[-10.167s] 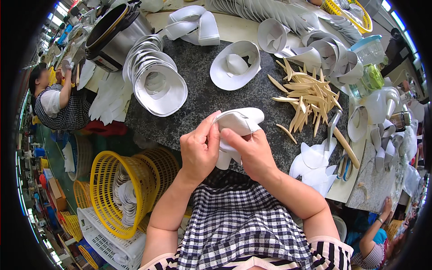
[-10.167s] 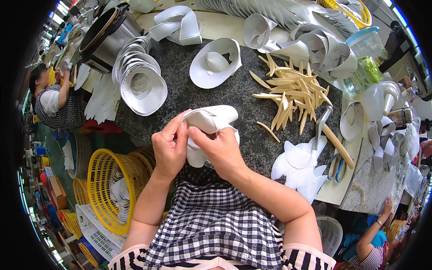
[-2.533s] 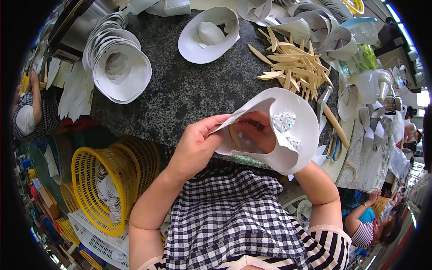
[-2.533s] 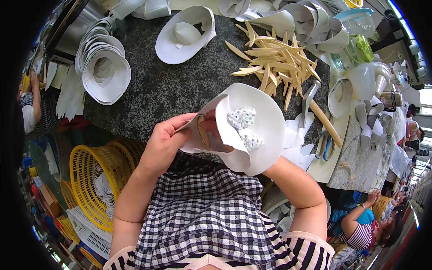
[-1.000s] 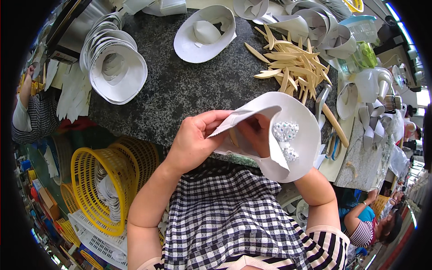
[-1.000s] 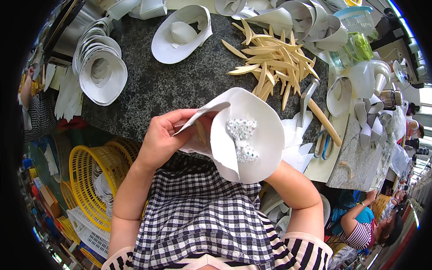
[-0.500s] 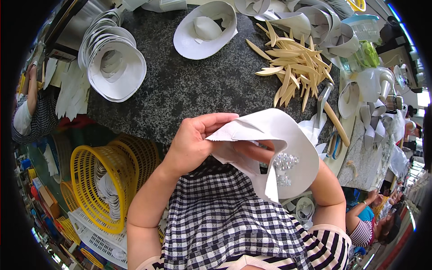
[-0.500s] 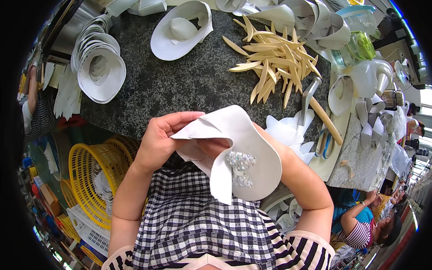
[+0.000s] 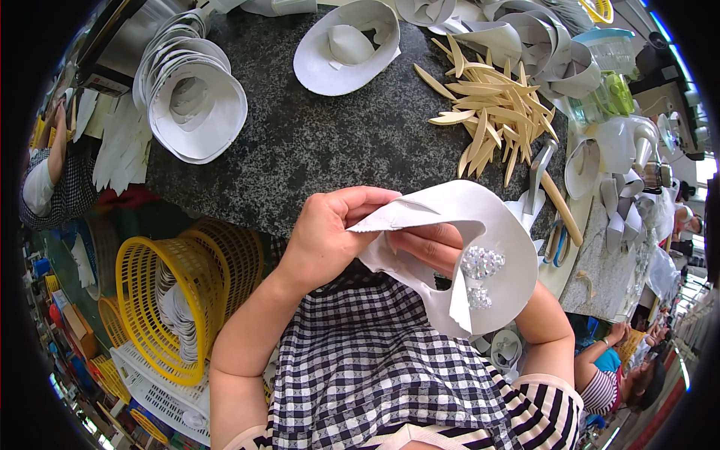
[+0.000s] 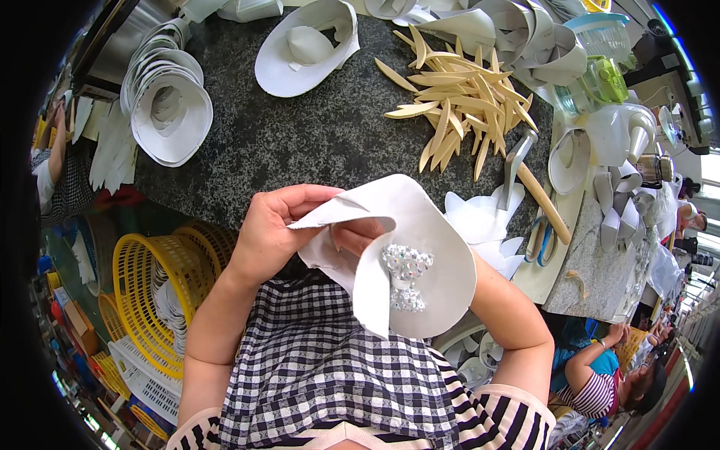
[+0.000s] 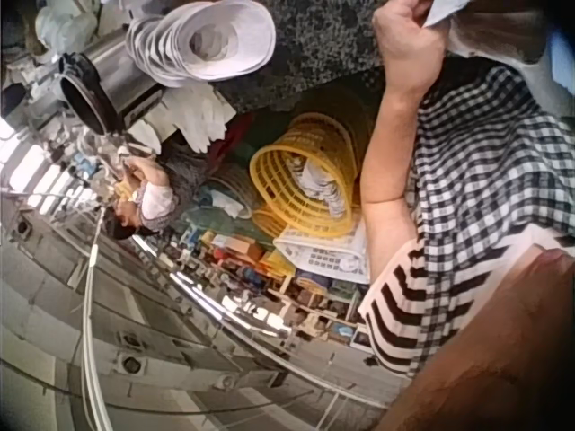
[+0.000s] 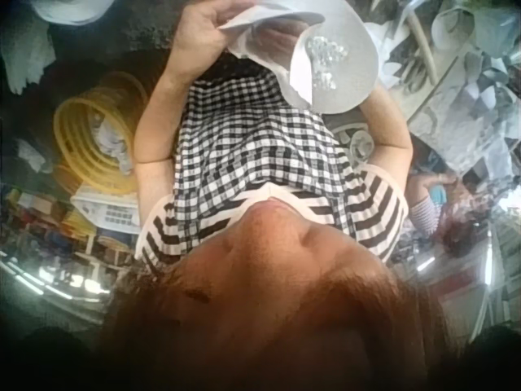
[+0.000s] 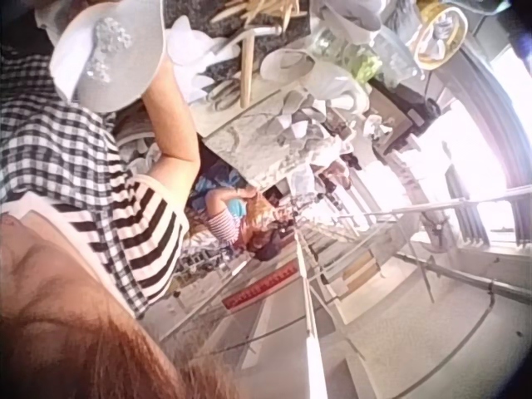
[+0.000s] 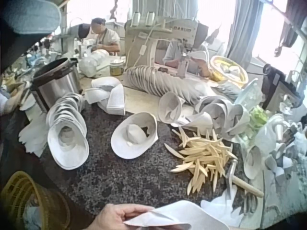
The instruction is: The person assembles fabric visors by inserting wooden supports, attaching inner lining and embellishments, pressing the seams together by hand, and tapping the parts with a hammer.
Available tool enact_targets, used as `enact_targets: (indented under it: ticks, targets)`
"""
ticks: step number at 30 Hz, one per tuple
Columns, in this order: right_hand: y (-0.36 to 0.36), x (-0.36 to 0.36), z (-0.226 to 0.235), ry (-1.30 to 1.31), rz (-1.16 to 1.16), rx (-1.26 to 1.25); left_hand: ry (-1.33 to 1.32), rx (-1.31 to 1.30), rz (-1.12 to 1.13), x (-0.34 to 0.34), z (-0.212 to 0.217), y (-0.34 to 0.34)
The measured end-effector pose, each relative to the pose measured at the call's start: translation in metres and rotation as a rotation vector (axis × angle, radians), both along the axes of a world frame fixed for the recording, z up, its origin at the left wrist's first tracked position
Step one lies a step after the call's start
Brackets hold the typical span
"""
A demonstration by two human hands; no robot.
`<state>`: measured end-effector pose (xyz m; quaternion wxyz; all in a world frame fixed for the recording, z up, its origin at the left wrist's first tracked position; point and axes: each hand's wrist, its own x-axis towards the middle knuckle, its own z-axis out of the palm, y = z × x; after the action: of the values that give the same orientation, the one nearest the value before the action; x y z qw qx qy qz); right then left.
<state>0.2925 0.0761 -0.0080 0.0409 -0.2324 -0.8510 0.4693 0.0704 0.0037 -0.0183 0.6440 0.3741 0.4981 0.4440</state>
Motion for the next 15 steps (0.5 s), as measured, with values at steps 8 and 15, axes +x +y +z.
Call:
enact_targets:
  ticks: [8, 15]
  targets:
    - [0.005, 0.016, -0.023, 0.055, 0.087, 0.028, -0.007, -0.072, 0.155, 0.001, -0.022, -0.001]
    - [0.001, -0.004, 0.004, -0.120, 0.199, 0.378, -0.030, -0.108, 0.080, -0.004, -0.022, 0.001]
